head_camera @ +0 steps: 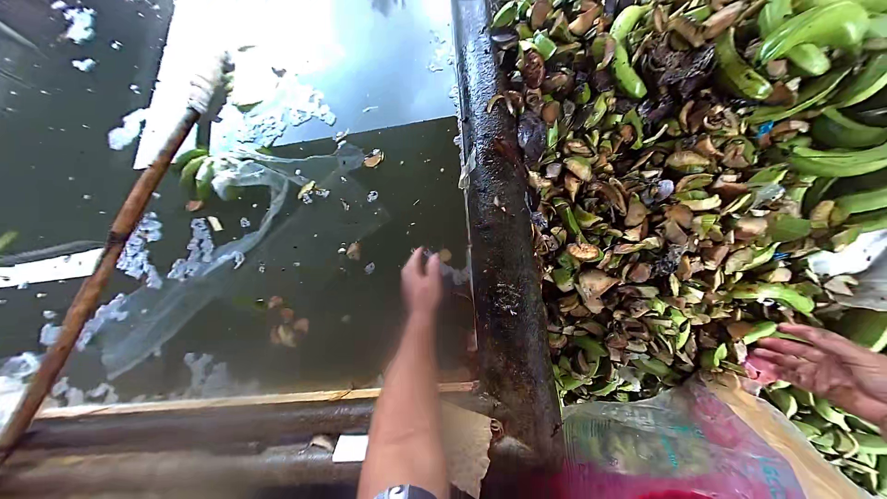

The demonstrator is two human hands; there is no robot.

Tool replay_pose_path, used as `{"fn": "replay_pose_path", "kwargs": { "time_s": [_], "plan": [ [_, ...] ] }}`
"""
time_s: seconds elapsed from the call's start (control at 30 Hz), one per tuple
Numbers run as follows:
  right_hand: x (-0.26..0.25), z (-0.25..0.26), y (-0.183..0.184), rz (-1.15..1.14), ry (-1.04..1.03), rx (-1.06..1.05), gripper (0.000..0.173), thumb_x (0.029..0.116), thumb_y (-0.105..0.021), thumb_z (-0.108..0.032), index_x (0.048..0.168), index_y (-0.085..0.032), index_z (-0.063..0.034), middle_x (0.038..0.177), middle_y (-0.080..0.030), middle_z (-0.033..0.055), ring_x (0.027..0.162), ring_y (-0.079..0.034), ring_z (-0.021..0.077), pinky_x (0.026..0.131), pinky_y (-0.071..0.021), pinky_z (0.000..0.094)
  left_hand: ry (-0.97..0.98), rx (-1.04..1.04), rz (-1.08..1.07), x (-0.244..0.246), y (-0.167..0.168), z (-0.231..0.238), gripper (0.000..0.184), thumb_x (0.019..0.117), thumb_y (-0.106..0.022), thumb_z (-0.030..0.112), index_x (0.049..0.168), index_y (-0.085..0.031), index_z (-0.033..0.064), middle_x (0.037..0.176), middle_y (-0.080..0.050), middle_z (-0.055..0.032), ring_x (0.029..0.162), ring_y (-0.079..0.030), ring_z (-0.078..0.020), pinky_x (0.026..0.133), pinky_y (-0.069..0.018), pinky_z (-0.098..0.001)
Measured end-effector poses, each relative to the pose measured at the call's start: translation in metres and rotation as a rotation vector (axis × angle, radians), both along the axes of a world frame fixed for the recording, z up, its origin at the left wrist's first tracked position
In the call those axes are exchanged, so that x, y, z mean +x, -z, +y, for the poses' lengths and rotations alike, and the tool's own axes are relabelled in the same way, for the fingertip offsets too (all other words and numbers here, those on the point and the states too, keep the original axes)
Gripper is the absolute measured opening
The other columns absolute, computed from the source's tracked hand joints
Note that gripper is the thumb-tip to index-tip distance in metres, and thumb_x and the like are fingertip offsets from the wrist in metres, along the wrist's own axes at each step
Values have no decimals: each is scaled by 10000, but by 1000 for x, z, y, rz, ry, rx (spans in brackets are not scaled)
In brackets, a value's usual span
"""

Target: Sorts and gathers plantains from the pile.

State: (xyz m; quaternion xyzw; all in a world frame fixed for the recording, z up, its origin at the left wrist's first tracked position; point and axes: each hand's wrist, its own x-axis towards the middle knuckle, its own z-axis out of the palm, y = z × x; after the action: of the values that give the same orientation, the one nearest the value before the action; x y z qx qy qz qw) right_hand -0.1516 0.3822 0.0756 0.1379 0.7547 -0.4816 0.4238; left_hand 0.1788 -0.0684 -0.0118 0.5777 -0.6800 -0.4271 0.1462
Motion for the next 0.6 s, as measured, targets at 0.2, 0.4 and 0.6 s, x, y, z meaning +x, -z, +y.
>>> {"fn": "replay_pose_path", "kwargs": {
  "time_s": [0.2,0.4,0.6],
  "plan": [
    [69,-24,31,-81,193,75,370,1114,-430,-264,1423,-472,-64,1101,-678,128,850,-685,199,737,-560,354,-599,424,-77,85,49,34,478,1093,-482,327,1424,-542,-12,1434,-544,-254,1328,-521,-361,1069,-427,-562],
    [103,-153,3,-199,102,-212,407,1133,-383,-305,1459,-468,-78,1275,-637,130,1015,-674,217,861,-555,372,250,799,842,-54,-53,72,507,1112,-179,262,1166,-633,42,1085,-734,-66,947,-706,-159,856,-580,-331],
    [111,-215,-3,203,-101,-752,425,1139,-311,-264,1357,-517,36,1102,-649,112,913,-616,118,807,-532,303,684,143,435,-132,-148,178,404,1061,-518,172,1414,-565,-17,1419,-576,-201,1319,-544,-261,1135,-413,-451]
  ]
}}
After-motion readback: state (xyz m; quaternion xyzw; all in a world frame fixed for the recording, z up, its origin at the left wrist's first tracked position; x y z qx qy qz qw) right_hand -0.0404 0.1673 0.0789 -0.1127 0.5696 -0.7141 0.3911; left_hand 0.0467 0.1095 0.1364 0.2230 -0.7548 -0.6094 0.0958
